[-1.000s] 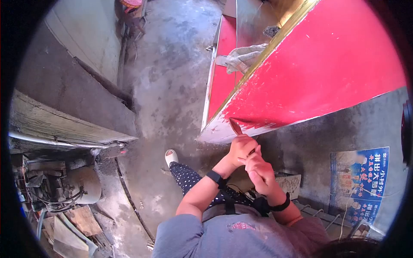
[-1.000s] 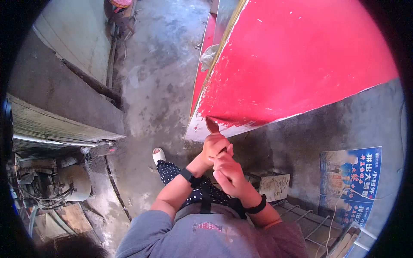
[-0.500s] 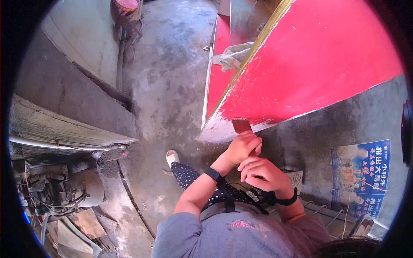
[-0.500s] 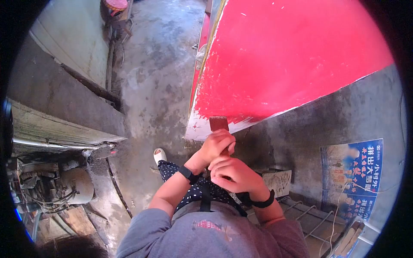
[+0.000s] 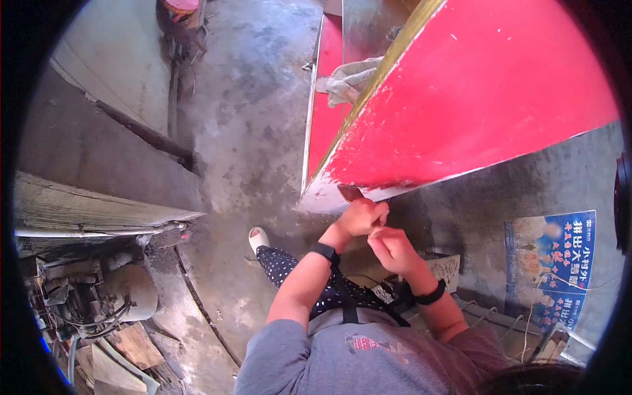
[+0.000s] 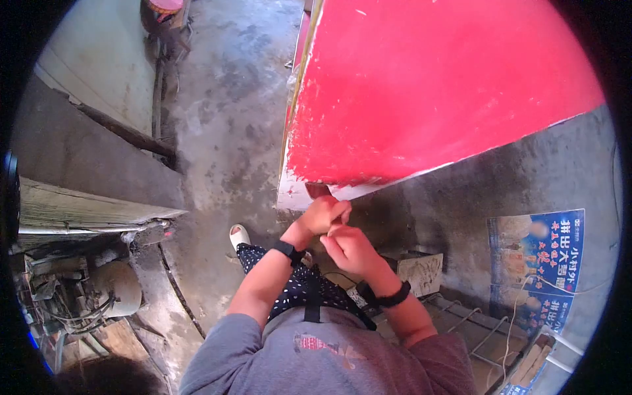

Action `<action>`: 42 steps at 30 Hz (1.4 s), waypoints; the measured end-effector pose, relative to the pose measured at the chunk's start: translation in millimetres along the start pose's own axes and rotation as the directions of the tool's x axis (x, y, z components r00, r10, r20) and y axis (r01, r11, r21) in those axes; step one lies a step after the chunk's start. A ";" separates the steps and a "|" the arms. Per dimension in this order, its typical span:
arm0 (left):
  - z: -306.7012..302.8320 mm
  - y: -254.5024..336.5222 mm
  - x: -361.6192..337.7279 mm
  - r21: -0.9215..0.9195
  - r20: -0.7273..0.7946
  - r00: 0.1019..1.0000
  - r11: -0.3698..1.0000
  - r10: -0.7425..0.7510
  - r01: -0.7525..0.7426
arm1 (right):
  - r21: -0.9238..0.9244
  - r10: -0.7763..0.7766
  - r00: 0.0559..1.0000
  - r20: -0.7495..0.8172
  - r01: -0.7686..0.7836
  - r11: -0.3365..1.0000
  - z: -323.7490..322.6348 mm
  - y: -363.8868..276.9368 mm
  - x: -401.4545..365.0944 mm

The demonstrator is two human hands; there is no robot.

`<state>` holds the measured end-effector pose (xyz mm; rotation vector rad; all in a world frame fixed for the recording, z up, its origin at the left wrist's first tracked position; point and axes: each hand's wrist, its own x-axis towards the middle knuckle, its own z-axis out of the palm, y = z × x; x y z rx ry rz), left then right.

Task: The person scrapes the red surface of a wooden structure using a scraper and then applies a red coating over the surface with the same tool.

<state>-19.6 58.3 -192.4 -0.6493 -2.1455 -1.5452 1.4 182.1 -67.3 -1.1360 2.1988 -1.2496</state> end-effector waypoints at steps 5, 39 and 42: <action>5.8 -9.6 -7.0 0.065 0.087 0.993 0.995 -0.081 0.075 | -0.030 -0.017 1.000 0.022 0.018 0.999 4.6 21.1 -2.1; 23.7 40.4 -20.2 0.312 0.605 0.794 0.936 -0.063 -0.164 | 0.819 0.608 0.729 0.315 -0.532 0.213 -1.8 39.1 -89.6; 16.5 64.5 -11.6 0.152 0.666 0.746 0.982 -0.018 -0.113 | 0.880 0.608 0.736 0.298 -0.459 0.125 5.4 25.8 -99.0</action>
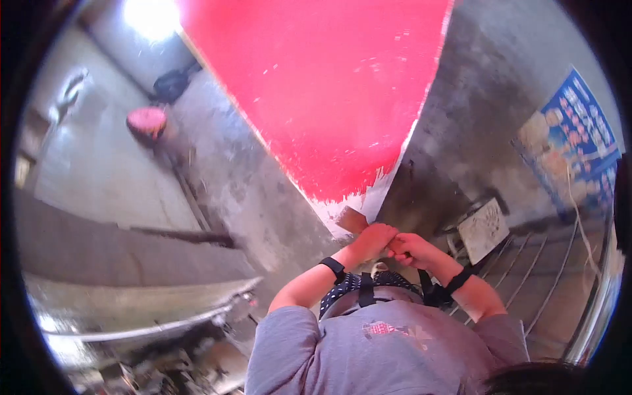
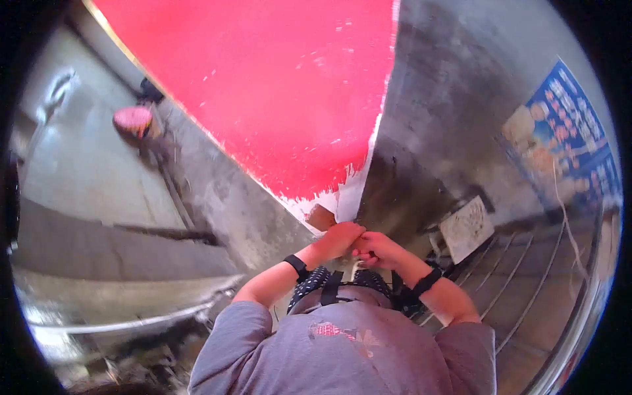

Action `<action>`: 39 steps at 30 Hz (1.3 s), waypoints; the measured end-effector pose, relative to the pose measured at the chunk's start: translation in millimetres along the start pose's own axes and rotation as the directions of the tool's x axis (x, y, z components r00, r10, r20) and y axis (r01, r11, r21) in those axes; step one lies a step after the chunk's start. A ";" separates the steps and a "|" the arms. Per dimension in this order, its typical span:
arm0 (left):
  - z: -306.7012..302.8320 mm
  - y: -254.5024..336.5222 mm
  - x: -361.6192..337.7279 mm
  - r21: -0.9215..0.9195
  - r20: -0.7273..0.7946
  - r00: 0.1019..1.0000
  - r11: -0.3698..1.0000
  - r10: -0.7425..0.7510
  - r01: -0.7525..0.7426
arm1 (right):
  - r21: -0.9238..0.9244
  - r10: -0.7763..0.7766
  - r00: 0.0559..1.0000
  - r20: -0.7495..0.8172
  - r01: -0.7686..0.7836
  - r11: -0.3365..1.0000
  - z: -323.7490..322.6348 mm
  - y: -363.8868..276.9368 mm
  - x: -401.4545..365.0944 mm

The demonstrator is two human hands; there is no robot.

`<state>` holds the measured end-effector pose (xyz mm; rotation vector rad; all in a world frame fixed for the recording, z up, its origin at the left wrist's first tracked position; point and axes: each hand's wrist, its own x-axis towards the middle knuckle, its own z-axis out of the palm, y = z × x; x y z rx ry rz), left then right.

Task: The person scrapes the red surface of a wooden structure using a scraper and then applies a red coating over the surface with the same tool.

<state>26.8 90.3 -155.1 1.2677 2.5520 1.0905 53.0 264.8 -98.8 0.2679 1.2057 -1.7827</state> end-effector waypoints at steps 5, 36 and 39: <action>-3.1 -17.2 -7.5 -0.005 0.120 0.984 0.992 0.130 -0.130 | 0.309 -0.043 0.992 -0.121 0.079 0.948 28.2 38.4 0.5; -15.9 -95.0 -36.4 -0.115 0.356 0.926 0.990 0.121 -0.085 | 0.389 -0.115 0.954 -0.279 0.221 0.894 81.1 49.5 72.1; -55.1 -55.7 -29.5 -0.034 0.289 0.950 0.993 0.114 -0.109 | 0.404 -0.115 0.953 -0.281 0.226 0.887 112.9 23.1 39.7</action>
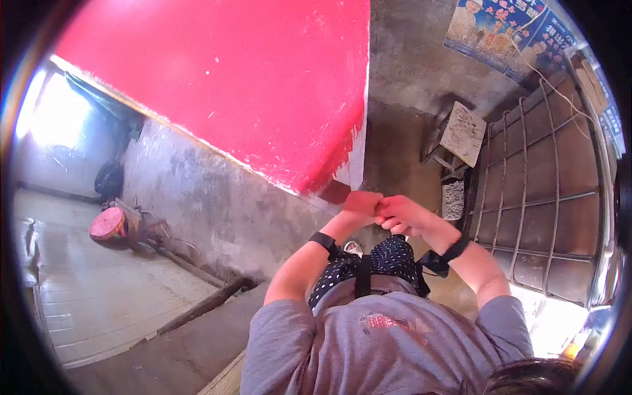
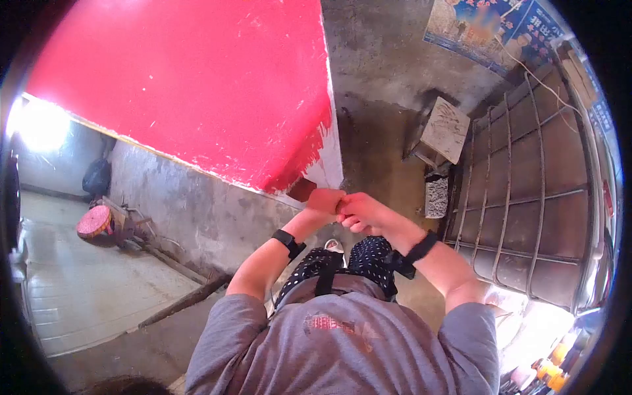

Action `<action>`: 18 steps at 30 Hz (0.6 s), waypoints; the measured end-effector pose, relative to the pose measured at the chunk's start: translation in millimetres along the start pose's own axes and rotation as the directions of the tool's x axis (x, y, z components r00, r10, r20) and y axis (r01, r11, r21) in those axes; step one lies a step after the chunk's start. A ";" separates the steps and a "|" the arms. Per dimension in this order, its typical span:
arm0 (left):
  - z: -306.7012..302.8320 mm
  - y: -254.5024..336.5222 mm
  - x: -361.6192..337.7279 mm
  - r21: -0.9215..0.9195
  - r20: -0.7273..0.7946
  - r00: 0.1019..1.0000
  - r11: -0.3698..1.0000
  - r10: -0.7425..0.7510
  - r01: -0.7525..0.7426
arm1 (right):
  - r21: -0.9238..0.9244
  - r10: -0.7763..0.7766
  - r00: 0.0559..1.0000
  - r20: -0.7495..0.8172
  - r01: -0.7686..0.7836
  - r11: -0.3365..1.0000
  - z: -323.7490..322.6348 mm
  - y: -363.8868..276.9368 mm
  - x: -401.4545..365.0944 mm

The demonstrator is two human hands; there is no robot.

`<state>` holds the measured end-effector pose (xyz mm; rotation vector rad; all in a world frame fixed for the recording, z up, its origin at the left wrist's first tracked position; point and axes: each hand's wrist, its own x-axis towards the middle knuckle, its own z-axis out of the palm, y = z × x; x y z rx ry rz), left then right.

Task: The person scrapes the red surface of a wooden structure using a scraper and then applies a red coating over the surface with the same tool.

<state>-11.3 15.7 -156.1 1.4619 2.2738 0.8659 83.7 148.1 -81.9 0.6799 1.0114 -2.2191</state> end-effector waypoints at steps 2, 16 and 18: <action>-8.8 8.5 -1.5 0.001 -0.031 0.999 1.000 0.021 -0.021 | -0.047 -0.013 1.000 0.012 0.014 0.999 12.2 -12.4 -18.2; -14.1 1.4 -21.3 -0.076 0.106 0.994 0.997 0.011 -0.003 | -0.041 0.016 1.000 -0.017 -0.017 0.999 26.4 16.3 -7.0; -30.6 23.5 -20.1 0.048 0.025 0.994 0.993 0.104 -0.105 | -0.045 0.021 1.000 -0.010 -0.021 0.999 40.8 3.1 -31.4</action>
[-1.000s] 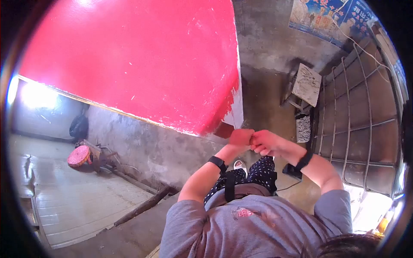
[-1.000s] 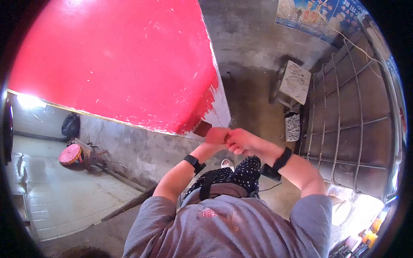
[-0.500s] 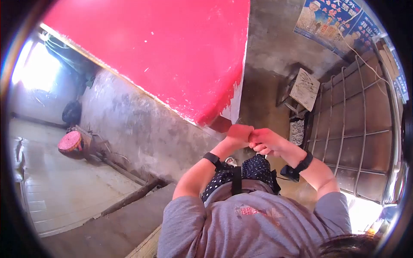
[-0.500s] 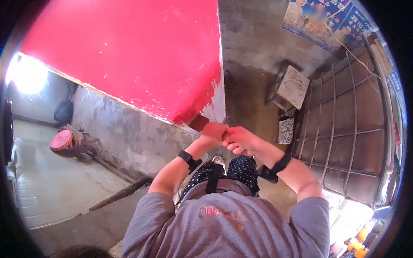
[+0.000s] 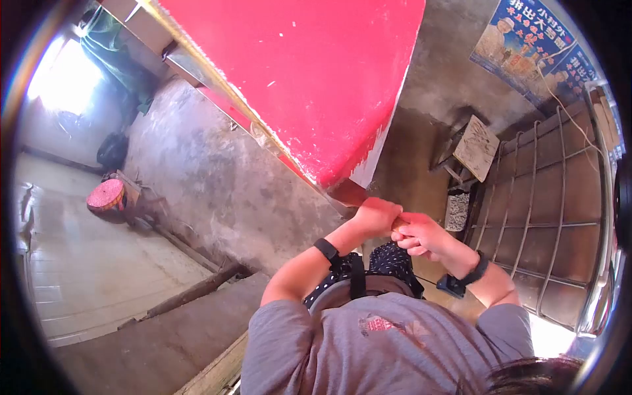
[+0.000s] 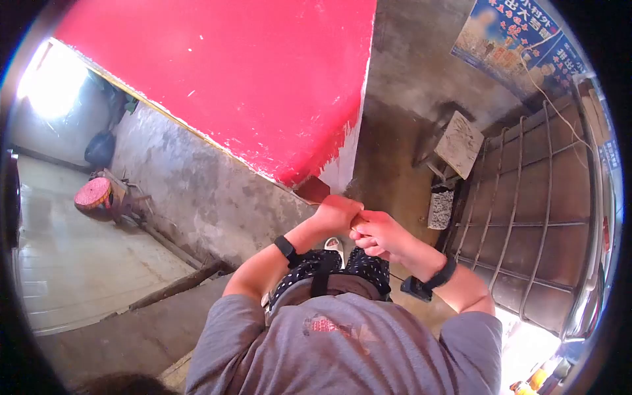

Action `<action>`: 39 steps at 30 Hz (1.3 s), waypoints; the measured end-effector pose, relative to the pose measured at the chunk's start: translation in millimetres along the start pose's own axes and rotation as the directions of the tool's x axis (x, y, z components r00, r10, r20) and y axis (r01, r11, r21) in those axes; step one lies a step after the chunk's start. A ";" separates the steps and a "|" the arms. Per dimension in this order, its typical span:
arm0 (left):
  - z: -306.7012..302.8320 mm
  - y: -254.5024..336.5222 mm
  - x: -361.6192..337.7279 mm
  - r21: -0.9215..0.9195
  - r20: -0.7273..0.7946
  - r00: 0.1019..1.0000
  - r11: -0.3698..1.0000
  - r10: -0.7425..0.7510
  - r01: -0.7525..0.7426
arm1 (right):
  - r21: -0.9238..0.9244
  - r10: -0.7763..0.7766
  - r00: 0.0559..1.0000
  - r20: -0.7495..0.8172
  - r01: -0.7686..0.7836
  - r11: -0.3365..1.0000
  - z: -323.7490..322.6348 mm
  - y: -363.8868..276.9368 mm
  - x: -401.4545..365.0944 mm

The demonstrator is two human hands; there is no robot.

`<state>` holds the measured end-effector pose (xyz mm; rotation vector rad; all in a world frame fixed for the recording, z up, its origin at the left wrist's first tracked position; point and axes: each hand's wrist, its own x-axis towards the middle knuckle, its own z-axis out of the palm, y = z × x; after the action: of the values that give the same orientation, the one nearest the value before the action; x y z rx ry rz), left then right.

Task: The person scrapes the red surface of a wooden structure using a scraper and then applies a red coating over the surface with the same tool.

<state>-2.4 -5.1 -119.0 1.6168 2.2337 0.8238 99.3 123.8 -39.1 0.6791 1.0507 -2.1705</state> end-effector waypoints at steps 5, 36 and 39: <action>-1.5 1.6 4.1 -0.003 0.080 0.997 1.000 0.019 -0.018 | -0.041 -0.021 0.999 -0.024 0.020 0.999 -8.7 3.6 -2.3; 0.7 -11.2 16.0 -0.102 -0.373 0.928 0.994 -0.001 -0.040 | -0.927 -0.466 0.867 0.176 0.306 0.219 16.6 -49.4 -6.3; 35.2 -46.1 16.6 -0.149 -0.391 0.919 0.989 -0.055 -0.004 | -0.930 -0.410 0.904 0.118 0.246 0.274 -18.6 -39.4 40.1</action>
<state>-26.0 10.5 -172.3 1.4511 2.3735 1.3789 47.2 145.7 -56.8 0.0140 2.4049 -1.3294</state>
